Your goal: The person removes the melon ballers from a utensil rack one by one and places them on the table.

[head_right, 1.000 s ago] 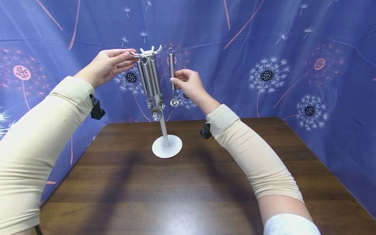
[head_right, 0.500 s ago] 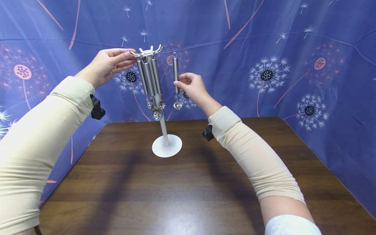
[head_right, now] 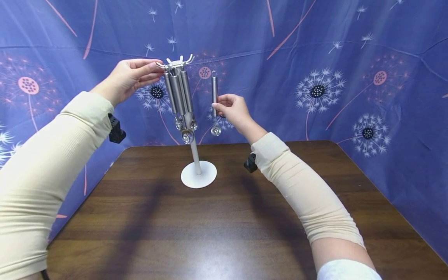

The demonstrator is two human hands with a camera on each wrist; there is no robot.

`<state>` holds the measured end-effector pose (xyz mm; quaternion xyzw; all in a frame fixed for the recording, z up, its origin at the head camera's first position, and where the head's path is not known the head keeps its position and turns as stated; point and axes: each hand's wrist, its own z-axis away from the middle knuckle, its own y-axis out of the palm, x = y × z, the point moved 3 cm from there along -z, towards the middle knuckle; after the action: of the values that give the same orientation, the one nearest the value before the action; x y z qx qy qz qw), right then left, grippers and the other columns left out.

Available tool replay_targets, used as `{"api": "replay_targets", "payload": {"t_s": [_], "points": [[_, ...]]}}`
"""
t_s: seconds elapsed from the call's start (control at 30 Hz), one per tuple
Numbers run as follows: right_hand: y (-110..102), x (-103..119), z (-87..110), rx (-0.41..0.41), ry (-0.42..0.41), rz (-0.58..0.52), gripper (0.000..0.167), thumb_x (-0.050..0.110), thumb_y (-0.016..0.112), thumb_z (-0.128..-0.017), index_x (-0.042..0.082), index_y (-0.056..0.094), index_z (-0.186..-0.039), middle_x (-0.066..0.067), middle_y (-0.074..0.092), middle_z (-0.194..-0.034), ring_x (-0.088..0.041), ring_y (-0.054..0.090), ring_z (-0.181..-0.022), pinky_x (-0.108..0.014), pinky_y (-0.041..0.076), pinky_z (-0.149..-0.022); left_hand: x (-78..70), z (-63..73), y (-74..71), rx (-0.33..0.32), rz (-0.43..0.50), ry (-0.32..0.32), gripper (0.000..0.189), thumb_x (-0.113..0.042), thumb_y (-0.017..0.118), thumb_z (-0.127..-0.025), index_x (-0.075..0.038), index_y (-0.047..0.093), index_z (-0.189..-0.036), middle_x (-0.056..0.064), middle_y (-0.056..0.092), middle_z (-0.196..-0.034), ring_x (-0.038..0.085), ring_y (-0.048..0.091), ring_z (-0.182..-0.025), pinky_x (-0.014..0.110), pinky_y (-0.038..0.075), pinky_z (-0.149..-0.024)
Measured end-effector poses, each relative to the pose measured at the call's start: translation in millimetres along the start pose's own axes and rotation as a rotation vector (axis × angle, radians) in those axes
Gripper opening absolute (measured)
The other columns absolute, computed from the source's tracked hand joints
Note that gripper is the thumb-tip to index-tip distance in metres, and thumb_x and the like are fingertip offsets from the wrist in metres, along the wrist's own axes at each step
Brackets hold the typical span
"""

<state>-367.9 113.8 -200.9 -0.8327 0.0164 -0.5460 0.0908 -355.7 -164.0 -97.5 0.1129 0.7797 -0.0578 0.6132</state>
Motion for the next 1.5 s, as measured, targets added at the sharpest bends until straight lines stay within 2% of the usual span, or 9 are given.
{"api": "replay_targets", "payload": {"t_s": [0.23, 0.43, 0.6, 0.67, 0.87, 1.1, 1.27, 1.37, 1.5], "points": [[0, -7, -0.6, -0.007, 0.059, -0.056, 0.029, 0.006, 0.067, -0.091, -0.007, 0.062, -0.117, 0.004, 0.065, -0.083, -0.008, 0.065, -0.071, -0.021, 0.057, -0.071, -1.9, 0.2, -1.9, -0.004, -0.028, 0.015, 0.044, -0.011, 0.076, -0.083, 0.001, 0.061, -0.122, 0.005, 0.074, -0.097, 0.016, 0.069, -0.1, 0.026, 0.05, -0.099], [-2, -18, -0.5, -0.02, 0.109, -0.026, 0.03, 0.008, 0.067, -0.091, -0.004, 0.062, -0.117, 0.005, 0.065, -0.083, -0.008, 0.065, -0.07, -0.026, 0.058, -0.075, -0.2, -1.5, 1.0, -0.012, -0.036, 0.043, 0.049, -0.008, 0.073, -0.086, 0.006, 0.055, -0.129, 0.005, 0.074, -0.094, 0.015, 0.07, -0.095, 0.022, 0.055, -0.089], [-4, -24, 0.6, -0.026, 0.122, -0.025, 0.029, 0.008, 0.067, -0.091, -0.004, 0.063, -0.117, 0.005, 0.065, -0.084, -0.008, 0.066, -0.072, -0.024, 0.059, -0.074, 0.0, -2.1, 2.2, -0.02, -0.047, 0.06, 0.034, -0.008, 0.074, -0.085, 0.001, 0.065, -0.116, 0.005, 0.074, -0.095, 0.015, 0.069, -0.095, 0.022, 0.055, -0.089], [-5, -26, 1.0, -0.028, 0.129, -0.028, 0.03, 0.008, 0.068, -0.09, -0.005, 0.062, -0.117, 0.005, 0.064, -0.084, -0.008, 0.066, -0.073, -0.024, 0.059, -0.075, -0.2, -1.7, 2.8, -0.025, -0.054, 0.062, 0.033, -0.008, 0.075, -0.084, 0.001, 0.065, -0.115, 0.005, 0.073, -0.095, 0.015, 0.069, -0.097, 0.022, 0.055, -0.091], [-6, -33, 1.2, -0.032, 0.141, -0.008, 0.031, 0.008, 0.068, -0.09, -0.007, 0.062, -0.116, 0.004, 0.064, -0.083, -0.007, 0.065, -0.071, -0.027, 0.059, -0.077, -0.4, -1.1, 3.6, -0.035, -0.062, 0.06, 0.045, -0.008, 0.074, -0.085, 0.006, 0.058, -0.124, 0.003, 0.073, -0.095, 0.014, 0.069, -0.097, 0.023, 0.054, -0.092], [-6, -37, 1.6, -0.024, 0.12, 0.025, 0.028, 0.008, 0.067, -0.091, -0.007, 0.063, -0.114, 0.005, 0.065, -0.082, -0.007, 0.066, -0.067, -0.021, 0.058, -0.068, -1.8, -0.4, 4.4, -0.05, -0.063, 0.055, 0.037, -0.008, 0.076, -0.083, 0.002, 0.063, -0.116, 0.003, 0.072, -0.094, 0.013, 0.069, -0.094, 0.022, 0.055, -0.09], [-6, -40, 2.6, -0.019, 0.111, 0.031, 0.028, 0.008, 0.068, -0.09, -0.008, 0.063, -0.112, 0.006, 0.067, -0.081, -0.007, 0.066, -0.067, -0.019, 0.057, -0.067, -2.9, 0.1, 6.3, -0.046, -0.098, 0.046, 0.053, -0.01, 0.074, -0.085, 0.005, 0.053, -0.13, 0.001, 0.07, -0.098, 0.014, 0.067, -0.099, 0.023, 0.052, -0.096], [-6, -42, 3.5, -0.022, 0.115, 0.036, 0.027, 0.007, 0.068, -0.09, -0.008, 0.063, -0.112, 0.007, 0.067, -0.081, -0.005, 0.065, -0.068, -0.02, 0.058, -0.068, -2.5, -0.1, 7.1, -0.044, -0.103, 0.035, 0.055, -0.01, 0.073, -0.086, 0.004, 0.05, -0.135, 0.002, 0.068, -0.102, 0.015, 0.065, -0.104, 0.025, 0.048, -0.102], [-6, -46, 4.5, -0.029, 0.124, 0.036, 0.027, 0.007, 0.068, -0.09, -0.008, 0.063, -0.112, 0.008, 0.065, -0.079, -0.005, 0.065, -0.068, -0.022, 0.059, -0.07, -2.1, -0.1, 7.4, -0.053, -0.105, 0.023, 0.057, -0.009, 0.071, -0.088, 0.001, 0.047, -0.139, 0.008, 0.064, -0.12, 0.018, 0.059, -0.118, 0.024, 0.045, -0.105]]}}
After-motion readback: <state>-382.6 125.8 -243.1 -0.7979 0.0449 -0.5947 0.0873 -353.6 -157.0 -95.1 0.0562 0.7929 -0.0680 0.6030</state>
